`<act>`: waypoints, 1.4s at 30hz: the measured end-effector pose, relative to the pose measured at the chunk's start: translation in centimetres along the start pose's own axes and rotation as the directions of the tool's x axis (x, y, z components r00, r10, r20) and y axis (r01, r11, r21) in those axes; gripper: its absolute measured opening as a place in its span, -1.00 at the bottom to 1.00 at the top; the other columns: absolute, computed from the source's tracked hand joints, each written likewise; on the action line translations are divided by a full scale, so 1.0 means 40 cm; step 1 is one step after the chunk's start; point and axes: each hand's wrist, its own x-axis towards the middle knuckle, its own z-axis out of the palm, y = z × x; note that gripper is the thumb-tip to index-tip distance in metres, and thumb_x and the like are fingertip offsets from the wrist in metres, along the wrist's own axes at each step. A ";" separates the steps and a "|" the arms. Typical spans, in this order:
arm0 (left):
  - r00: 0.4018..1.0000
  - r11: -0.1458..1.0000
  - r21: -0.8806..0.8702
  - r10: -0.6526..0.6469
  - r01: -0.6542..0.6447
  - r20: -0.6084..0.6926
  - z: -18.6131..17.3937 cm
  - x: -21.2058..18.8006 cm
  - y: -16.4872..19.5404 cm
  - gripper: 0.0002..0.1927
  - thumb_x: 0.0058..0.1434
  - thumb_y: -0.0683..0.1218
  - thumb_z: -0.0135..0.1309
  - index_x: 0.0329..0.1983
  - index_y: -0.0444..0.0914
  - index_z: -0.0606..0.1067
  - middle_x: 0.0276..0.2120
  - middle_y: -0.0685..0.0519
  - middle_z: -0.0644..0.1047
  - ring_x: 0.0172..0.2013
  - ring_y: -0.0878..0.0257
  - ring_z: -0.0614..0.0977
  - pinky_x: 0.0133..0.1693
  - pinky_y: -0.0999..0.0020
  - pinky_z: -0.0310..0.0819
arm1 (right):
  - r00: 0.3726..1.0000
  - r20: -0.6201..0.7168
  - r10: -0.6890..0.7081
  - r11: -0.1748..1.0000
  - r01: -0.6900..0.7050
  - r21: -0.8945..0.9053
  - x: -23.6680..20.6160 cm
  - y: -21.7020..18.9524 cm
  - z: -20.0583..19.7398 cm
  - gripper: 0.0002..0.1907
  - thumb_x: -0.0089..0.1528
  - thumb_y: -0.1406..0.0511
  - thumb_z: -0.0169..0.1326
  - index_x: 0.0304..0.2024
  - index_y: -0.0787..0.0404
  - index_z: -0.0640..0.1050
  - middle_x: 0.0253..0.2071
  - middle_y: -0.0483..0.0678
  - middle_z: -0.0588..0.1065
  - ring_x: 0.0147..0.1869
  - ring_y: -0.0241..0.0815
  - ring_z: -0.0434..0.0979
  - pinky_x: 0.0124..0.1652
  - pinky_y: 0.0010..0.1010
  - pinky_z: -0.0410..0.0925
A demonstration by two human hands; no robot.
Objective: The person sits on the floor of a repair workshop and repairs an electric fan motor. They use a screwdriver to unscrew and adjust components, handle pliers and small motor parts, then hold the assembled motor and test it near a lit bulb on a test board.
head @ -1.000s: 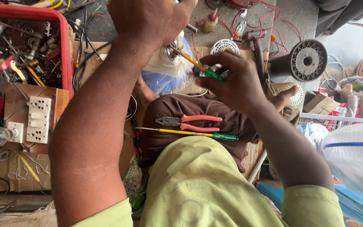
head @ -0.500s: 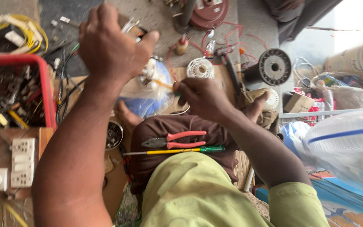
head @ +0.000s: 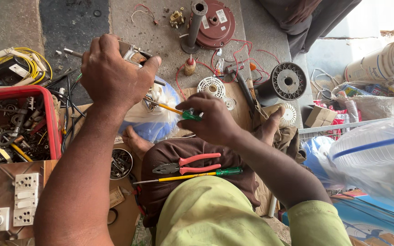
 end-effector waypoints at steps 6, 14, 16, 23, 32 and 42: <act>1.000 1.000 0.006 0.004 -0.004 -0.027 0.003 -0.010 -0.005 -0.27 0.08 0.27 0.48 -0.02 -0.32 0.42 -0.10 -0.17 0.52 -0.08 -0.14 0.59 -0.11 -0.10 0.49 | 0.785 0.274 0.556 0.797 -0.597 0.091 0.006 -0.007 0.006 -0.70 0.33 0.10 0.12 -0.16 0.19 0.67 -0.37 -0.04 0.65 -0.42 -0.24 0.57 -0.38 -0.38 0.42; 1.000 1.000 -0.010 0.003 -0.003 -0.021 0.000 -0.027 -0.017 -0.29 0.08 0.26 0.49 -0.04 -0.32 0.43 -0.14 -0.15 0.53 -0.10 -0.13 0.60 -0.11 -0.09 0.50 | 0.968 0.005 0.251 0.960 -0.248 -0.127 -0.007 -0.010 0.019 -0.76 0.30 0.15 0.21 -0.10 0.14 0.69 -0.44 -0.11 0.62 -0.44 -0.37 0.60 -0.38 -0.44 0.41; 0.999 1.000 -0.005 0.026 -0.026 -0.041 0.001 -0.030 -0.021 -0.28 0.08 0.26 0.49 -0.04 -0.33 0.43 -0.13 -0.16 0.53 -0.09 -0.13 0.60 -0.11 -0.08 0.50 | 0.807 0.253 0.533 0.818 -0.568 0.088 -0.004 -0.005 0.022 -0.67 0.38 0.11 0.11 -0.11 0.24 0.67 -0.40 -0.04 0.63 -0.45 -0.26 0.51 -0.40 -0.34 0.38; 0.997 0.999 -0.011 0.037 -0.038 -0.063 0.001 -0.056 -0.036 -0.28 0.09 0.26 0.49 -0.03 -0.33 0.43 -0.14 -0.15 0.52 -0.12 -0.11 0.60 -0.12 -0.07 0.50 | 0.981 -0.129 -0.144 0.986 0.132 -0.099 -0.032 -0.007 0.049 -0.71 0.34 0.13 0.26 -0.01 0.14 0.64 -0.26 -0.12 0.60 -0.30 -0.42 0.58 -0.31 -0.47 0.44; 0.998 1.000 -0.026 -0.006 0.005 -0.061 0.018 0.013 -0.013 -0.26 0.09 0.27 0.49 0.01 -0.29 0.40 -0.10 -0.18 0.52 -0.12 -0.16 0.59 -0.21 -0.10 0.48 | 0.986 -0.019 -0.164 0.985 0.162 -0.064 0.019 0.010 0.001 -0.64 0.34 0.09 0.29 -0.03 0.24 0.64 -0.29 -0.12 0.53 -0.31 -0.41 0.49 -0.33 -0.53 0.36; 0.994 0.998 -0.048 0.037 -0.042 -0.100 0.023 0.010 -0.013 -0.26 0.04 0.19 0.46 0.08 -0.31 0.39 -0.08 -0.18 0.53 -0.12 -0.20 0.60 -0.14 -0.12 0.50 | 0.989 0.116 0.096 0.994 -0.102 0.044 0.020 -0.029 -0.017 -0.66 0.19 0.28 0.31 0.02 0.16 0.62 -0.30 -0.11 0.57 -0.36 -0.39 0.54 -0.37 -0.48 0.43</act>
